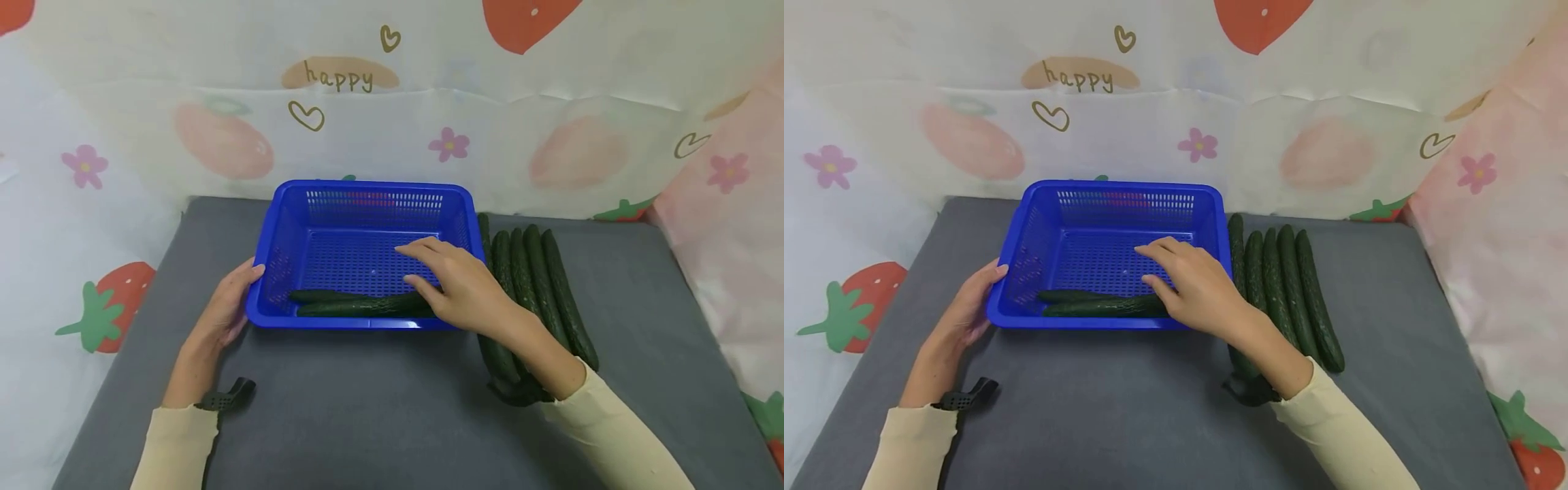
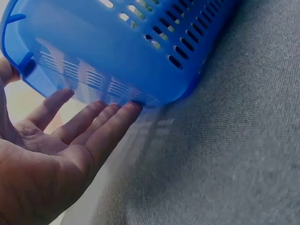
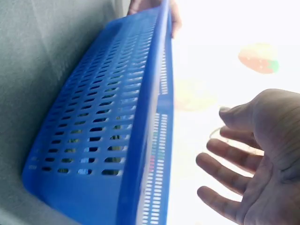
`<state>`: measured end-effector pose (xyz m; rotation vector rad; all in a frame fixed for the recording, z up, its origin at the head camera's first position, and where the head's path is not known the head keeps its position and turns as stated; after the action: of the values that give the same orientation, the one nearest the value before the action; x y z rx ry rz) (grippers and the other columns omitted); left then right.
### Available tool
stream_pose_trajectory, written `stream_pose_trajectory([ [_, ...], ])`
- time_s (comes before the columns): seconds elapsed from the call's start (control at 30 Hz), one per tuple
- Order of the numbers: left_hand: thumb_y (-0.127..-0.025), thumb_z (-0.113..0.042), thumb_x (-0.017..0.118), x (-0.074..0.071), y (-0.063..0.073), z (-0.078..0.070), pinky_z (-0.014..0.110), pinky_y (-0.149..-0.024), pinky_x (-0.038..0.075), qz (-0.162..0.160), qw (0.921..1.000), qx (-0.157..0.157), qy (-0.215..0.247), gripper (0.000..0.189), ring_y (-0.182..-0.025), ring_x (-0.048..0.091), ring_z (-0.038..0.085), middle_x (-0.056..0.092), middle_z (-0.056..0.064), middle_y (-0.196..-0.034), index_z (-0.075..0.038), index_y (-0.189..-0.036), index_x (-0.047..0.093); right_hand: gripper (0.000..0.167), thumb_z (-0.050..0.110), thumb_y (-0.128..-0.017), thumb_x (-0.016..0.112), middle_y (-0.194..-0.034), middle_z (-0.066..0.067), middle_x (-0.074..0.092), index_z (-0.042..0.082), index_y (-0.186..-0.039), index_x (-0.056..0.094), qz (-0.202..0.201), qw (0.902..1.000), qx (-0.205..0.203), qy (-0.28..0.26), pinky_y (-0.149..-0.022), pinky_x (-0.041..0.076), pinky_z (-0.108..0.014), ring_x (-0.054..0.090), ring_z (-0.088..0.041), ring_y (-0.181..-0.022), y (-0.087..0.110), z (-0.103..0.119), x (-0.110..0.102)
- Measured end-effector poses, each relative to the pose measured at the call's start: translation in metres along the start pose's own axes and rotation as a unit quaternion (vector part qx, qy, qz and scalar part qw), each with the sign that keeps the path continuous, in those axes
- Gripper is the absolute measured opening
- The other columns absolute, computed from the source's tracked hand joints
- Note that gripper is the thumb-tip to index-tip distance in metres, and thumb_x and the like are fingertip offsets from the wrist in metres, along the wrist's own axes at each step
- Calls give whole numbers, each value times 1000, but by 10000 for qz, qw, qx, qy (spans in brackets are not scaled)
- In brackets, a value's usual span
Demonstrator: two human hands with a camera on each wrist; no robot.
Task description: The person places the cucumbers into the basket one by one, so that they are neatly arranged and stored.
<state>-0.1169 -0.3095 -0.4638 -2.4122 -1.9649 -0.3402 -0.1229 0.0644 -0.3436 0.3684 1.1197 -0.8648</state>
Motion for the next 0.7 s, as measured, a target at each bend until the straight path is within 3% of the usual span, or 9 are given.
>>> stream_pose_trajectory([
  [0.17,-114,-31,44,1,-2,2,25,-89,62,23,10000,14,81,56,-110,72,7,71,-7,-124,-1,-159,31,44,25,-105,68,-147,-8,64,15,-147,61,-68,9998,199,-20,-99,59,-49,67,-28,-128,9,-9,-1],
  [0.37,-114,-30,44,0,-3,3,26,-88,63,-14,9999,70,124,47,-109,73,8,73,-5,-122,-5,-153,37,42,26,-105,68,-146,-7,63,15,-145,62,-150,9988,436,-165,-91,60,-48,69,-27,-123,21,-21,-8],
  [0.5,-115,-30,43,-1,-3,3,27,-88,63,60,9999,91,93,52,-109,73,9,72,-4,-123,-2,-157,33,41,23,-104,69,-146,-9,63,15,-144,63,-271,9975,600,-276,-90,60,-49,72,-27,-116,31,-33,-13],
  [0.6,-115,-30,42,-1,-2,3,27,-88,63,117,9998,92,103,53,-110,74,9,72,-5,-124,-2,-158,31,40,21,-105,68,-146,-10,62,14,-144,63,-316,9957,779,-382,-84,60,-50,74,-25,-92,40,-42,-16],
  [0.7,-115,-29,41,-1,-1,3,27,-89,63,136,9998,82,135,52,-111,74,9,73,-6,-125,-1,-158,31,39,21,-105,67,-146,-11,62,14,-144,63,-319,9944,914,-415,-86,59,-51,74,-28,-94,47,-49,-17],
])
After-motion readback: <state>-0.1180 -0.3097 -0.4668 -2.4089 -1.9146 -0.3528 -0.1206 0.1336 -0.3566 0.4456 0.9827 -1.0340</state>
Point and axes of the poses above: each hand's wrist, its own y-axis away from the middle knuckle, its own x-axis out of the palm, z = x × y, the point moved 2 cm from there along -y, towards the middle knuckle
